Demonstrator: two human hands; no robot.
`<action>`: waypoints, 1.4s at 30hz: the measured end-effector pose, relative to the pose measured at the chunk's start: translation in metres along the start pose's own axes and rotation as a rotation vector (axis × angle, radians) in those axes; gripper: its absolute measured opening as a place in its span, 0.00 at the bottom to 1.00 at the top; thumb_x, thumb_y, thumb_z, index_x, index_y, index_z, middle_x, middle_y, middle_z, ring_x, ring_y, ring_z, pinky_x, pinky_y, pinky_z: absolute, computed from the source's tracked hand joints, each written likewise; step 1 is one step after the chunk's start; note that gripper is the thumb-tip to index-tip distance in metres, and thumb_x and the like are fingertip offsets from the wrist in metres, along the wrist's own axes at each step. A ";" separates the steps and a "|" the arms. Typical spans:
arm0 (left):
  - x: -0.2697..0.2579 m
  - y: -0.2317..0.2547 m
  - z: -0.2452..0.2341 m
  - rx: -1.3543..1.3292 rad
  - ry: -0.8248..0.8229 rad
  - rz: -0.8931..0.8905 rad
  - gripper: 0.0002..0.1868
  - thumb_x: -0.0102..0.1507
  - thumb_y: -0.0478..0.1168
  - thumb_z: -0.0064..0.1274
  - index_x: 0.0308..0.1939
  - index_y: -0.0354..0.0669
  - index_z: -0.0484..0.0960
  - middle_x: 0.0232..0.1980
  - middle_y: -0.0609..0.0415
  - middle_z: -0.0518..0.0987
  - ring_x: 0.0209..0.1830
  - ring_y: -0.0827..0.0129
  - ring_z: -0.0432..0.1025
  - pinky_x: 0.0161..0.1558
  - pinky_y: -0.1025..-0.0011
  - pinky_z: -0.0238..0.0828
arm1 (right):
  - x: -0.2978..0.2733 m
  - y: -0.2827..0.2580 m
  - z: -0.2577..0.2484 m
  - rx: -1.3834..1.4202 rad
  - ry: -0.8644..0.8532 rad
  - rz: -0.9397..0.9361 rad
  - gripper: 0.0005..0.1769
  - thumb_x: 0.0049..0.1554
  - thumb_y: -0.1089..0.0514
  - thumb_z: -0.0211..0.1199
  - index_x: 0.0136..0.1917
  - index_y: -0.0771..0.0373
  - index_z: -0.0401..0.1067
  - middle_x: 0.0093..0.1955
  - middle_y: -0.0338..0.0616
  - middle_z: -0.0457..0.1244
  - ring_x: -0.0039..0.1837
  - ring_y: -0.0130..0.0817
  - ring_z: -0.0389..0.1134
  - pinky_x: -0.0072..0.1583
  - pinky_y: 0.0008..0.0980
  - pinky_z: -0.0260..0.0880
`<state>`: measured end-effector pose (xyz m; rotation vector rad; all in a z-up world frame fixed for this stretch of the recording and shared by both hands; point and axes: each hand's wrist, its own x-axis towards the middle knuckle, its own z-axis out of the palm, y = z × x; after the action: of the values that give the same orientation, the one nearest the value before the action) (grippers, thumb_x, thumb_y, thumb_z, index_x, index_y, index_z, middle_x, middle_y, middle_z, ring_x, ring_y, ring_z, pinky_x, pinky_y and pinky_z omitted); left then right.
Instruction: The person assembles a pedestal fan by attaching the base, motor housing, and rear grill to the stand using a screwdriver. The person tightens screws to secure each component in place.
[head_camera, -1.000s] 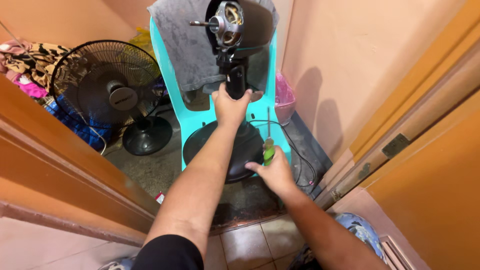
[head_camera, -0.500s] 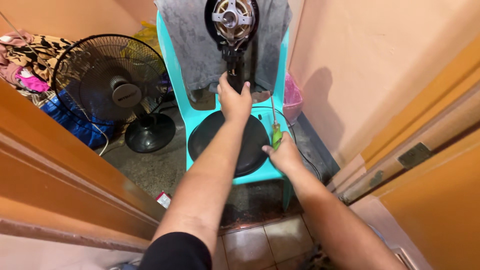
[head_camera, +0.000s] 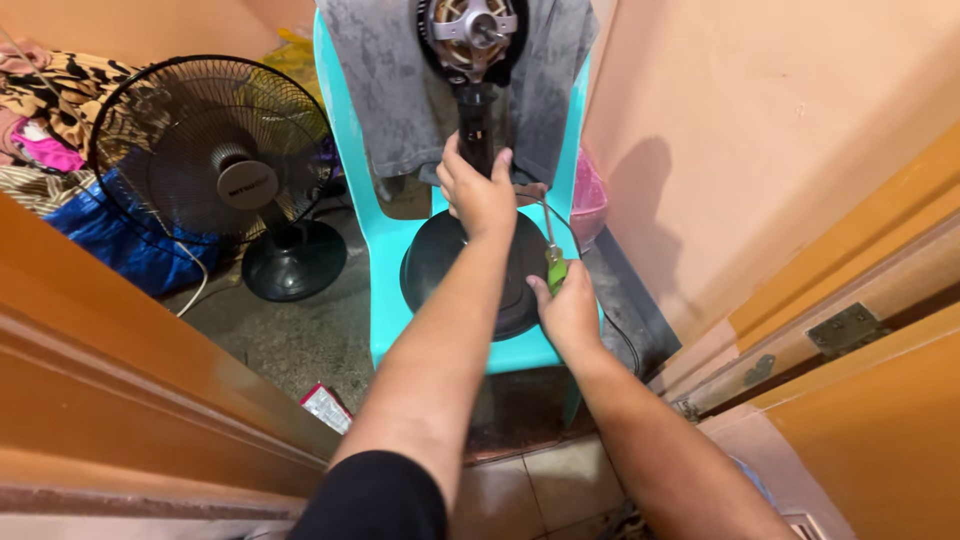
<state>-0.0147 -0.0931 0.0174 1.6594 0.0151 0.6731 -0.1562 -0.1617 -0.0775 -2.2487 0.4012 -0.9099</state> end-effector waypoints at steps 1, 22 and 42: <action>0.001 -0.007 -0.011 -0.050 -0.087 0.104 0.43 0.58 0.47 0.67 0.73 0.54 0.61 0.68 0.48 0.68 0.70 0.46 0.63 0.65 0.46 0.61 | 0.001 -0.002 -0.001 -0.010 -0.015 0.007 0.26 0.53 0.50 0.73 0.55 0.68 0.66 0.52 0.61 0.65 0.55 0.61 0.67 0.55 0.50 0.67; -0.081 -0.072 -0.195 0.591 -0.561 0.238 0.61 0.57 0.62 0.62 0.77 0.29 0.44 0.80 0.28 0.46 0.80 0.40 0.44 0.76 0.55 0.42 | -0.055 -0.037 -0.030 0.094 -0.070 -0.150 0.28 0.56 0.51 0.71 0.61 0.67 0.64 0.52 0.61 0.67 0.54 0.58 0.70 0.54 0.46 0.70; -0.198 -0.200 -0.311 0.546 -1.132 -0.075 0.14 0.63 0.45 0.56 0.49 0.41 0.82 0.48 0.42 0.84 0.50 0.51 0.78 0.54 0.58 0.74 | -0.231 0.196 0.132 -0.338 -0.799 0.321 0.31 0.52 0.48 0.68 0.58 0.77 0.68 0.52 0.66 0.64 0.57 0.56 0.68 0.56 0.48 0.70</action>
<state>-0.2417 0.1565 -0.2327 2.3470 -0.5881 -0.4425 -0.2334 -0.1273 -0.3967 -2.5201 0.5353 0.2609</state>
